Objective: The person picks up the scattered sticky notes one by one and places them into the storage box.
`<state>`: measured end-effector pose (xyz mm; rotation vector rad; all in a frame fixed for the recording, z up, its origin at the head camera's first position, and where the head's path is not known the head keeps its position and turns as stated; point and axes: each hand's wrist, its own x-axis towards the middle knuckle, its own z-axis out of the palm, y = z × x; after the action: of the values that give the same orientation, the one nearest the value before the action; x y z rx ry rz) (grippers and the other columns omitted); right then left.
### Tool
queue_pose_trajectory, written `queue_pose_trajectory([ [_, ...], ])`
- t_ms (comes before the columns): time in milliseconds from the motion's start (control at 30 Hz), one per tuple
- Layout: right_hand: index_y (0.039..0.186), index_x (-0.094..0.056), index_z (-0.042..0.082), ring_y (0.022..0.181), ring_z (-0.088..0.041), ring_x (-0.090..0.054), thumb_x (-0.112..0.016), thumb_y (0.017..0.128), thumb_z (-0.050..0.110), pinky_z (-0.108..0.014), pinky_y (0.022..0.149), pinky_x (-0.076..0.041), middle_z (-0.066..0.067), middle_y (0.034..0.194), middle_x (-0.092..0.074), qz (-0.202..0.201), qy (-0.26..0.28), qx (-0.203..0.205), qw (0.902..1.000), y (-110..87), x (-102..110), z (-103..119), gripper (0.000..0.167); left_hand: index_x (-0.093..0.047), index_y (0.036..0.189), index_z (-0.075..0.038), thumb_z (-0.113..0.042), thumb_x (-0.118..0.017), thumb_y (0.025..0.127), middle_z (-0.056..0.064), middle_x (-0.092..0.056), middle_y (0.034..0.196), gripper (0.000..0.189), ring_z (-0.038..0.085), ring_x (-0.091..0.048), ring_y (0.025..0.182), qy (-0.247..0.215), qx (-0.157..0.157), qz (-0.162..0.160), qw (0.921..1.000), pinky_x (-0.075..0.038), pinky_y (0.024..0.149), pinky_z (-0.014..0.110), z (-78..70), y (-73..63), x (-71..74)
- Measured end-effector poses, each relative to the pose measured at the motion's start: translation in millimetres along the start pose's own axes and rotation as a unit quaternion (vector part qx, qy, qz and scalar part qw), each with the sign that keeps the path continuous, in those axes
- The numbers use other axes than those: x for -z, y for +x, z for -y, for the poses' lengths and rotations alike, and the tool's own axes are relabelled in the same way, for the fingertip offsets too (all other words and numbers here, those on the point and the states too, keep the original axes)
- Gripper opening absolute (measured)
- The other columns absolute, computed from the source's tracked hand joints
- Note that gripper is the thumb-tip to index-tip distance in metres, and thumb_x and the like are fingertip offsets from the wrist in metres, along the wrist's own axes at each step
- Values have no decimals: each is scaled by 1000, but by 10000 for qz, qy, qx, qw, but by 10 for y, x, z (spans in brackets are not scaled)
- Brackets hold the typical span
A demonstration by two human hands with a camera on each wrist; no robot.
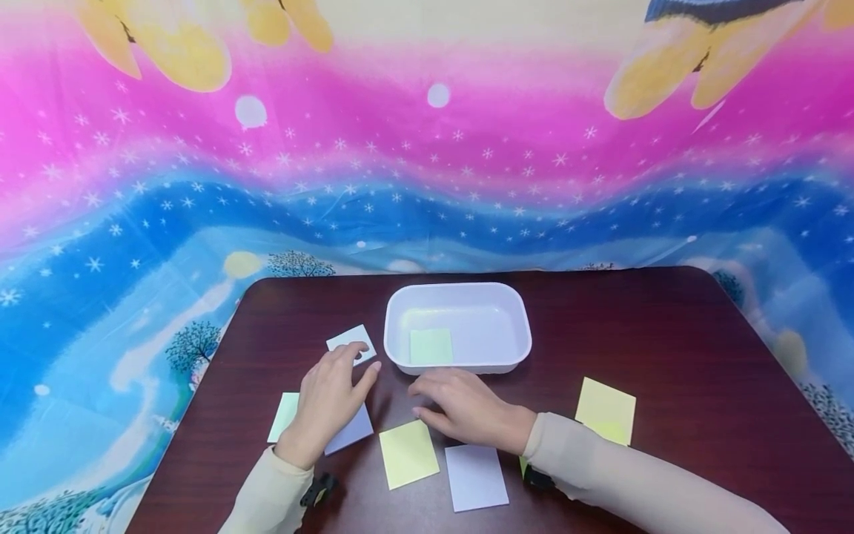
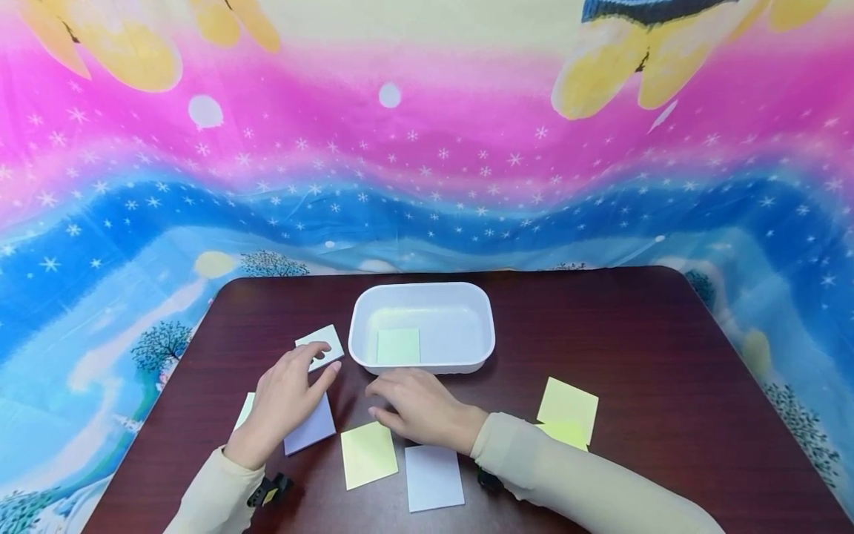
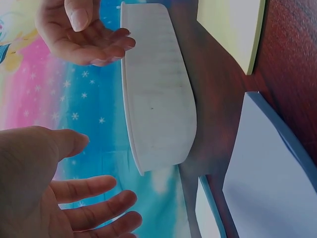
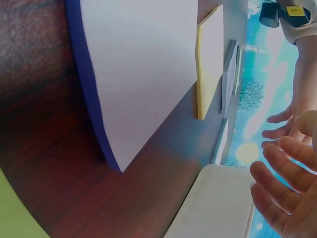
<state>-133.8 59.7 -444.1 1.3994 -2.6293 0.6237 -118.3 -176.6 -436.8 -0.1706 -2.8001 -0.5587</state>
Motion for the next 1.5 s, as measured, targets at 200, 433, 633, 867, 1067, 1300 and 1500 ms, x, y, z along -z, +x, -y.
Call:
queue_pose_trajectory([
  [200, 115, -72, 13, 98, -8, -68, -67, 97, 28, -30, 89, -55, 5, 107, -73, 19, -80, 92, 9999, 29, 4, 0, 23, -69, 119, -11, -37, -71, 93, 10, -74, 106, 36, 27, -70, 93, 9, 51, 46, 10000, -57, 76, 47, 22, 39, 24],
  [433, 114, -72, 12, 95, -9, -67, -66, 98, 27, -31, 87, -55, 3, 105, -73, 51, -5, 165, 9999, 59, 1, 38, 23, -67, 123, -12, -39, -69, 94, 11, -74, 110, 40, 28, -69, 100, 81, 190, 208, 9996, -56, 80, 48, 51, 77, 43],
  [633, 115, -72, 13, 96, -8, -67, -66, 98, 26, -29, 88, -55, 3, 105, -73, 141, 78, 92, 9998, 82, -27, 57, 23, -67, 125, -11, -39, -68, 94, 13, -74, 112, 42, 30, -68, 103, 80, 278, 281, 9992, -56, 81, 50, 104, 108, 28],
  [867, 117, -72, 13, 100, -8, -68, -65, 99, 29, -30, 90, -55, 5, 108, -73, 317, 176, -22, 9993, 140, -35, 97, 26, -66, 126, -9, -40, -67, 94, 14, -73, 113, 44, 31, -67, 103, 118, 323, 382, 9987, -56, 80, 50, 177, 133, -6],
  [1067, 118, -72, 13, 101, -9, -68, -64, 99, 29, -31, 90, -56, 3, 110, -74, 402, 238, -79, 9989, 181, -51, 102, 26, -65, 128, -8, -39, -67, 95, 16, -71, 116, 45, 33, -67, 104, 164, 411, 457, 9980, -56, 81, 51, 217, 151, -29],
  [1300, 117, -72, 13, 102, -8, -68, -64, 99, 28, -30, 91, -55, 3, 110, -74, 444, 184, -106, 9988, 188, -90, 87, 25, -66, 126, -6, -37, -68, 94, 17, -71, 114, 45, 34, -65, 103, 196, 375, 393, 9983, -55, 83, 51, 261, 169, -56],
  [1500, 118, -72, 12, 102, -9, -68, -63, 100, 29, -31, 92, -55, 3, 111, -74, 468, 256, -85, 9985, 210, -95, 90, 26, -65, 125, -4, -36, -69, 94, 18, -70, 115, 45, 36, -64, 107, 250, 310, 304, 9987, -54, 87, 52, 325, 195, -91],
])
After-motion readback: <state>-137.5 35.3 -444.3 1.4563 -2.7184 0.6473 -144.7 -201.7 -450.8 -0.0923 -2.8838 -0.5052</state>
